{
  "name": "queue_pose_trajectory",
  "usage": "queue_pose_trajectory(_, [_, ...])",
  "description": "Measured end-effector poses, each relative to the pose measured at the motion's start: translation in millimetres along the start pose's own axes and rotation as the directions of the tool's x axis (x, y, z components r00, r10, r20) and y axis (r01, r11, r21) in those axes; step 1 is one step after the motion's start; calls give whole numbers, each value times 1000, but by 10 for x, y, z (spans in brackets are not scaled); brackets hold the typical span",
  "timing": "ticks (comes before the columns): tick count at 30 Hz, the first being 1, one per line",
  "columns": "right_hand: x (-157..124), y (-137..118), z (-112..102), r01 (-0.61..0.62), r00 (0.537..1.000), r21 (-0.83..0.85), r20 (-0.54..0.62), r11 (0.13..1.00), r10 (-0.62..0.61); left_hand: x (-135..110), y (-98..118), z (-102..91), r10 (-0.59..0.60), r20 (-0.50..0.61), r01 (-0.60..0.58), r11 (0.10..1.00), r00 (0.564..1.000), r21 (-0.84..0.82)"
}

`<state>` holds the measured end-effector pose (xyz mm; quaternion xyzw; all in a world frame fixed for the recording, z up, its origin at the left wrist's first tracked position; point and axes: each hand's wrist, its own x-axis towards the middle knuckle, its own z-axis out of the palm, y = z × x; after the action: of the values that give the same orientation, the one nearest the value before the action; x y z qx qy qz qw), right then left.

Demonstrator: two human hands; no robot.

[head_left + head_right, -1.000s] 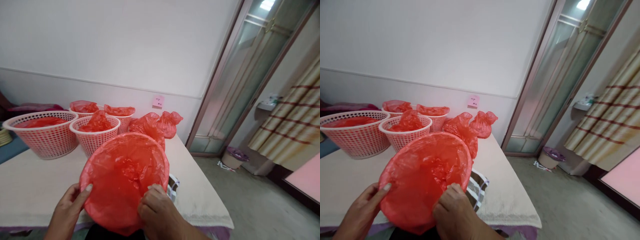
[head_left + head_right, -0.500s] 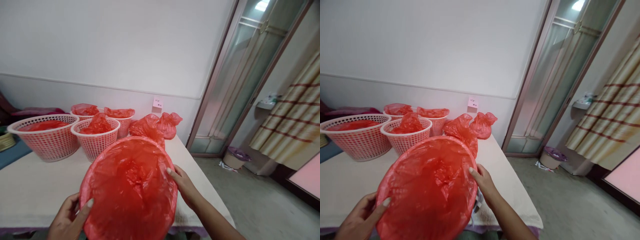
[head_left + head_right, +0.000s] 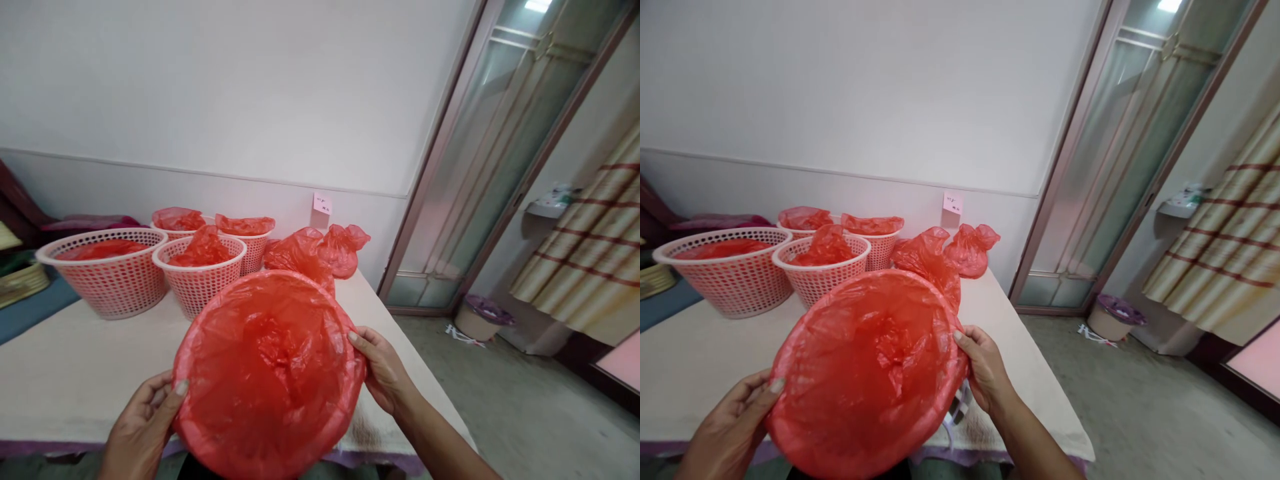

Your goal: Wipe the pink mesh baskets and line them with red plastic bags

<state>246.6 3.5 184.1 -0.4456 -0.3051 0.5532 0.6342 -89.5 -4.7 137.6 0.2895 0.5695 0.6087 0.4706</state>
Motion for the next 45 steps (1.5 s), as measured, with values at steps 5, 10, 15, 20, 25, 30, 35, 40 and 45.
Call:
queue_pose_trajectory(5, [18, -117, 22, 194, 966, -270, -117, 943, -232, 28, 11, 18, 22, 2, -22, 1000, 1000, 12])
queue_pose_trajectory(10, [-63, -254, 297, 555, 800, -569, 166, 607, -576, 27, -43, 49, 81, 32, -81, 997, 996, -14])
queue_pose_trajectory(15, [-267, -97, 754, 762, 646, -513, 569, 394, -508, -12, 69, 161, 141, 154, -163, 977, 978, 135])
queue_pose_trajectory(20, [-306, 238, 1164, 894, 419, -340, 866, 293, -273, 100, 230, 186, 319, 265, -393, 867, 910, 306])
queue_pose_trajectory(25, [-265, 323, 1321, 953, 282, -278, 959, 119, -15, 313, 231, 12, 258, 333, -372, 860, 907, 348])
queue_pose_trajectory(30, [-274, 304, 1326, 965, 261, -260, 955, -21, 139, 363, 296, 24, 331, 288, -424, 823, 899, 378])
queue_pose_trajectory(35, [-236, 327, 1352, 929, 315, -317, 948, 189, 42, 52, 531, 336, 445, 137, -465, 850, 885, 247])
queue_pose_trajectory(40, [-145, 298, 1308, 701, 659, -390, 674, 597, -333, -414, 639, 635, 767, 320, -816, 576, 557, 39])
queue_pose_trajectory(45, [-75, 164, 1167, 690, 595, -241, 726, 682, -346, -587, 634, 793, 687, 604, -799, 587, 404, -133])
